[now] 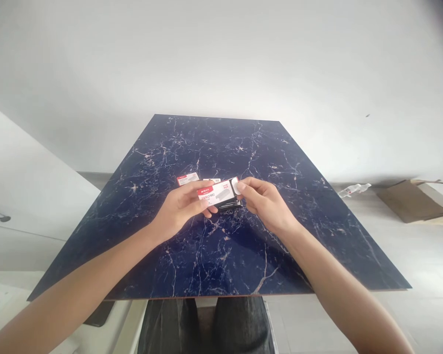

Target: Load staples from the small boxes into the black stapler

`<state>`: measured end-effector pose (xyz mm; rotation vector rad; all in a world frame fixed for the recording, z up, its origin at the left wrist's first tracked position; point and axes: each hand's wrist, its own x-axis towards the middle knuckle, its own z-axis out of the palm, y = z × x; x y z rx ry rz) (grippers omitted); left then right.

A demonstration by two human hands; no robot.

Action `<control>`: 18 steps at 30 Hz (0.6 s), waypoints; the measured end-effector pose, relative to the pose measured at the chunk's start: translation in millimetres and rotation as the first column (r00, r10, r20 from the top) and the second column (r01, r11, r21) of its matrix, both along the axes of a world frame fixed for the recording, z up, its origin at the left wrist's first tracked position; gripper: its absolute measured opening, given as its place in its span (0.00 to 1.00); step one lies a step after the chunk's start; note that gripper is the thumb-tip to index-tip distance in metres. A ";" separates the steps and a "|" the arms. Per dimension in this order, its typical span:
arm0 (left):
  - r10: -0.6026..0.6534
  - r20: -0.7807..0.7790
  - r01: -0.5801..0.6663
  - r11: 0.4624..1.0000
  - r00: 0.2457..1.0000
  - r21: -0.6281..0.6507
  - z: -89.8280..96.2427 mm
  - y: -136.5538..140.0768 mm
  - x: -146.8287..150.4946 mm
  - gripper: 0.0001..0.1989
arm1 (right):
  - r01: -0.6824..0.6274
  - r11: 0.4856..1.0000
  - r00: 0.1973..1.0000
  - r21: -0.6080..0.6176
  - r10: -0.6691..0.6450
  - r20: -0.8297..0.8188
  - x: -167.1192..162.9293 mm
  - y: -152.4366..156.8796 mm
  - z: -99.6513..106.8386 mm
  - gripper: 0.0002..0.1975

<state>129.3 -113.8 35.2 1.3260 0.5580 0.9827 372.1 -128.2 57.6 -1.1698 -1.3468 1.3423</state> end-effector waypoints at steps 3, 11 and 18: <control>-0.016 -0.015 0.016 1.000 1.000 0.013 -2.9 -2.1 2.3 0.21 | -0.113 0.991 0.986 -0.074 0.102 -0.135 -4.7 -1.9 -0.9 0.18; -0.129 -0.136 0.133 0.991 0.982 0.024 1.3 -4.4 -0.4 0.16 | -0.302 0.949 0.953 -0.086 0.303 -0.002 18.2 6.5 2.0 0.19; 0.135 -0.643 0.311 0.788 0.754 0.531 -9.1 -18.2 12.2 0.13 | 0.269 0.961 0.958 0.058 -0.274 0.088 72.3 46.6 -17.0 0.11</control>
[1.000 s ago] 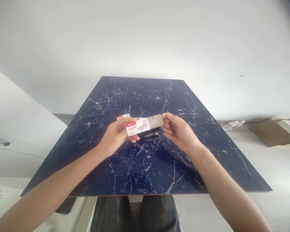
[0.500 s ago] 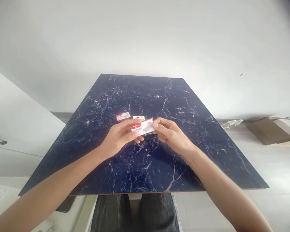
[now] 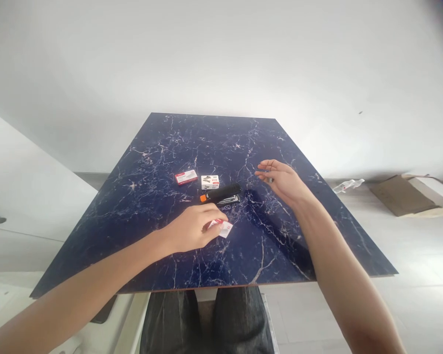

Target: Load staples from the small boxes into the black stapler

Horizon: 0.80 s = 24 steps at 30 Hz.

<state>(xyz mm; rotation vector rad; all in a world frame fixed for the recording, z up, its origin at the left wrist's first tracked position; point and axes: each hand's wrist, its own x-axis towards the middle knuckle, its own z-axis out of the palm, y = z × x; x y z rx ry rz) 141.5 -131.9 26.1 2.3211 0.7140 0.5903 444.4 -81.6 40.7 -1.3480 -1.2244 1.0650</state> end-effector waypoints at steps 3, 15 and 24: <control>0.162 -0.015 -0.153 0.956 0.987 0.252 -7.5 6.1 -4.3 0.17 | -0.052 0.996 0.989 -0.076 0.062 0.131 -1.9 5.4 -13.4 0.12; 0.164 0.004 -0.150 0.913 0.986 -0.380 -14.0 72.1 -31.6 0.22 | -0.483 0.873 0.605 -0.070 0.390 0.694 -33.4 -13.5 -5.2 0.13; 0.188 -0.061 -0.197 0.918 0.980 -0.344 -4.8 67.2 -28.8 0.22 | -0.455 0.885 0.592 -0.101 0.385 0.708 -33.2 -7.4 -10.4 0.13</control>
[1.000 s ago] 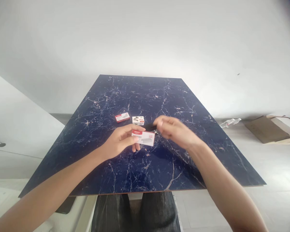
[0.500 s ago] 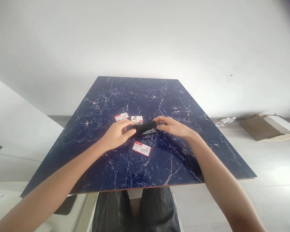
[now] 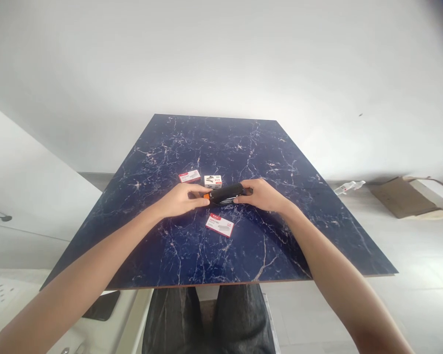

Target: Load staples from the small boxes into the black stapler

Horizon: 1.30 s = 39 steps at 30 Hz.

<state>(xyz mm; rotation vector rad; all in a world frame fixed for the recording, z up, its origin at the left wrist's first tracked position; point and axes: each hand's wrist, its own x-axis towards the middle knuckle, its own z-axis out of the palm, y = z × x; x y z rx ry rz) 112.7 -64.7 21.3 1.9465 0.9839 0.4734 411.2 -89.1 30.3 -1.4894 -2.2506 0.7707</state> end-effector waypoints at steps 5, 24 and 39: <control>0.069 -0.137 -0.031 0.964 0.988 0.266 3.9 0.2 -12.3 0.21 | 0.022 1.000 0.999 0.007 -0.023 0.036 11.6 2.9 2.9 0.15; 0.173 -0.254 -0.078 0.935 0.951 0.346 4.3 20.3 -41.2 0.26 | 0.313 0.950 0.949 -0.013 -0.313 0.028 40.7 13.7 0.5 0.19; 0.181 -0.281 -0.069 0.929 0.943 0.364 4.5 19.7 -42.0 0.26 | 0.235 0.951 0.936 0.202 -0.277 0.218 25.8 8.3 -7.7 0.07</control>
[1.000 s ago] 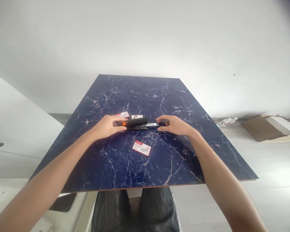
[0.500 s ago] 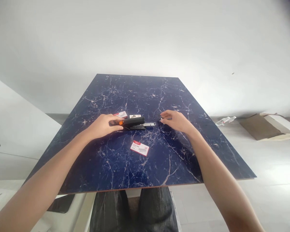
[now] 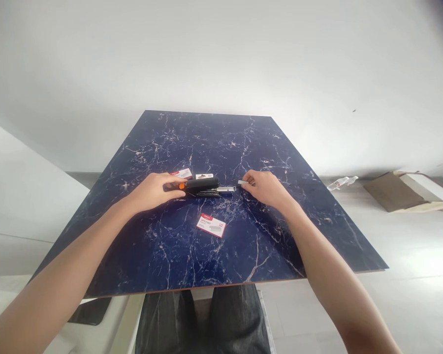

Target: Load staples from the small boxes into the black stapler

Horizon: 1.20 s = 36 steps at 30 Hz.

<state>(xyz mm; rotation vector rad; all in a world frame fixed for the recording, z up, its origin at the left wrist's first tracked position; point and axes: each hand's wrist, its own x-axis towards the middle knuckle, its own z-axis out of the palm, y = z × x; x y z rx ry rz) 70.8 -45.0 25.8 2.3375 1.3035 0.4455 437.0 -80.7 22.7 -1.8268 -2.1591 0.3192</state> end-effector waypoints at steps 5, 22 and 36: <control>0.000 -0.010 0.000 1.000 1.000 0.006 1.9 -0.8 1.5 0.25 | 0.071 0.989 0.933 -0.129 -0.111 -0.341 4.8 3.2 3.9 0.07; -0.036 0.023 0.036 0.999 0.999 -0.002 -1.6 -0.4 1.3 0.22 | -0.072 0.997 0.857 -0.022 0.051 -0.512 -29.4 -10.7 2.0 0.03; -0.027 0.042 0.029 0.998 0.999 -0.050 1.2 -2.1 2.9 0.24 | -0.190 0.980 0.937 0.063 0.200 -0.285 -32.7 -19.1 13.3 0.02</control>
